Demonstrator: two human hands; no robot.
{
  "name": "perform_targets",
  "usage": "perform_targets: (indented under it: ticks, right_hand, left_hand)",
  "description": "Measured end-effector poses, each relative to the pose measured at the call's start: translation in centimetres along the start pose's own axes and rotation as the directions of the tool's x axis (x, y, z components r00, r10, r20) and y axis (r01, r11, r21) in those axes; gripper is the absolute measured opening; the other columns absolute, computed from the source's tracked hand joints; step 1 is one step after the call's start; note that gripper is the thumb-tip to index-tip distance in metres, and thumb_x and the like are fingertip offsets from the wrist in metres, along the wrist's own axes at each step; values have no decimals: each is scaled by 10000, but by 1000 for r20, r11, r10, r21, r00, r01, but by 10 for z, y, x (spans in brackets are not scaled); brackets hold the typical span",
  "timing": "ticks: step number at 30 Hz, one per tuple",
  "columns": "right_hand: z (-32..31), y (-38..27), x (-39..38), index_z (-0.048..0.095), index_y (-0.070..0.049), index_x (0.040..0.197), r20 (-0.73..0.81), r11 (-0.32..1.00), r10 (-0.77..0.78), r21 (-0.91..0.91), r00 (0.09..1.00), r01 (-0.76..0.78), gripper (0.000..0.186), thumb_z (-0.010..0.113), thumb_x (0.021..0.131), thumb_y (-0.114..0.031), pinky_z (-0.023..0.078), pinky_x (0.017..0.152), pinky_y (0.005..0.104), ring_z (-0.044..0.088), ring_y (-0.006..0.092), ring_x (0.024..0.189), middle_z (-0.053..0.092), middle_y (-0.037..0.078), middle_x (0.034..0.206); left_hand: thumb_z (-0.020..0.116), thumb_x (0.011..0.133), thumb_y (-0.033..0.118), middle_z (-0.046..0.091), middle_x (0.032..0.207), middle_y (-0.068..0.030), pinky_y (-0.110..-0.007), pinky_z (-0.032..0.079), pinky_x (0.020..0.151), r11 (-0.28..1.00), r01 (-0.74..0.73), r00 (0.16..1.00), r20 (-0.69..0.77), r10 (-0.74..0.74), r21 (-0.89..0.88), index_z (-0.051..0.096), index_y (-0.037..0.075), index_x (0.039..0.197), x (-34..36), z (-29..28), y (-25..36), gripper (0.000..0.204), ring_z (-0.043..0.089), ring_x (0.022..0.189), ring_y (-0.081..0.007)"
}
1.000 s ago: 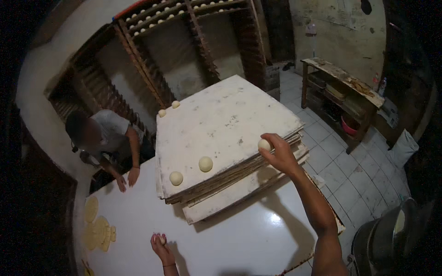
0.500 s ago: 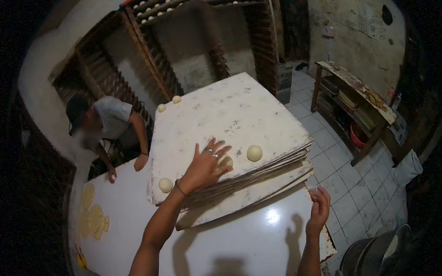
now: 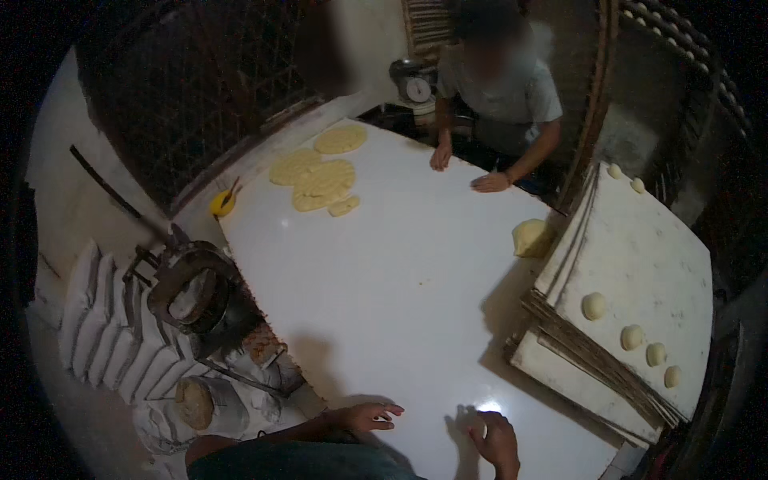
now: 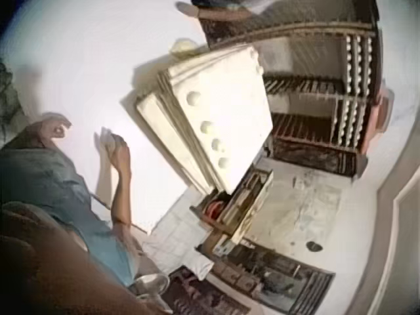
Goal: The person places small dough balls onto flat boards stacked on a table and then carries the loaded boards over to a large wooden storage rack.
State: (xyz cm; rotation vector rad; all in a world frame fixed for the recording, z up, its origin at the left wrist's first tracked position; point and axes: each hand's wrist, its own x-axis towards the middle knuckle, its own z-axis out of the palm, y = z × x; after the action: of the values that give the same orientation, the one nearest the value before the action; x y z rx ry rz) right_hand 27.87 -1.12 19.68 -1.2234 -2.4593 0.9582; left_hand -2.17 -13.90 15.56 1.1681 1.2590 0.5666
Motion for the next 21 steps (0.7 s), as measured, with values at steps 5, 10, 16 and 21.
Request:
perform_targets:
  ticks: [5,10,16,21]
  right_hand:
    - [10,-89,135,579,-31,1059,183,956,-177,-200,967,213,403,659,764,-294,458,800,405,561,334,944,594,161,1042]
    - [82,-142,211,564,-6,1067,-41,990,18,141,999,-12,373,694,749,-153,467,809,358,578,303,956,585,166,1048]
    - [147,-171,200,565,-3,1075,212,957,182,187,960,-222,349,644,792,-191,470,819,357,579,285,976,589,164,1072]
    - [155,-165,195,572,-3,1087,65,919,293,258,954,-300,340,632,802,-179,453,854,386,540,324,1040,574,170,1121]
  left_hand:
    - [538,907,240,512,1215,-54,-317,411,935,996,-82,950,-303,72,-18,429,55,1269,17,-193,-81,421,507,1067,-170]
    - [632,791,179,573,1005,-173,-392,415,842,904,-43,471,-790,393,425,525,17,1063,114,-416,-100,334,529,945,-319]
    - [589,764,162,540,945,-168,-429,419,791,756,74,529,-668,523,651,520,72,907,209,-606,-103,182,519,894,-344]
    - [583,817,284,534,1103,-168,-410,391,901,735,161,917,-376,136,659,422,149,1181,208,-628,-83,420,486,1069,-334]
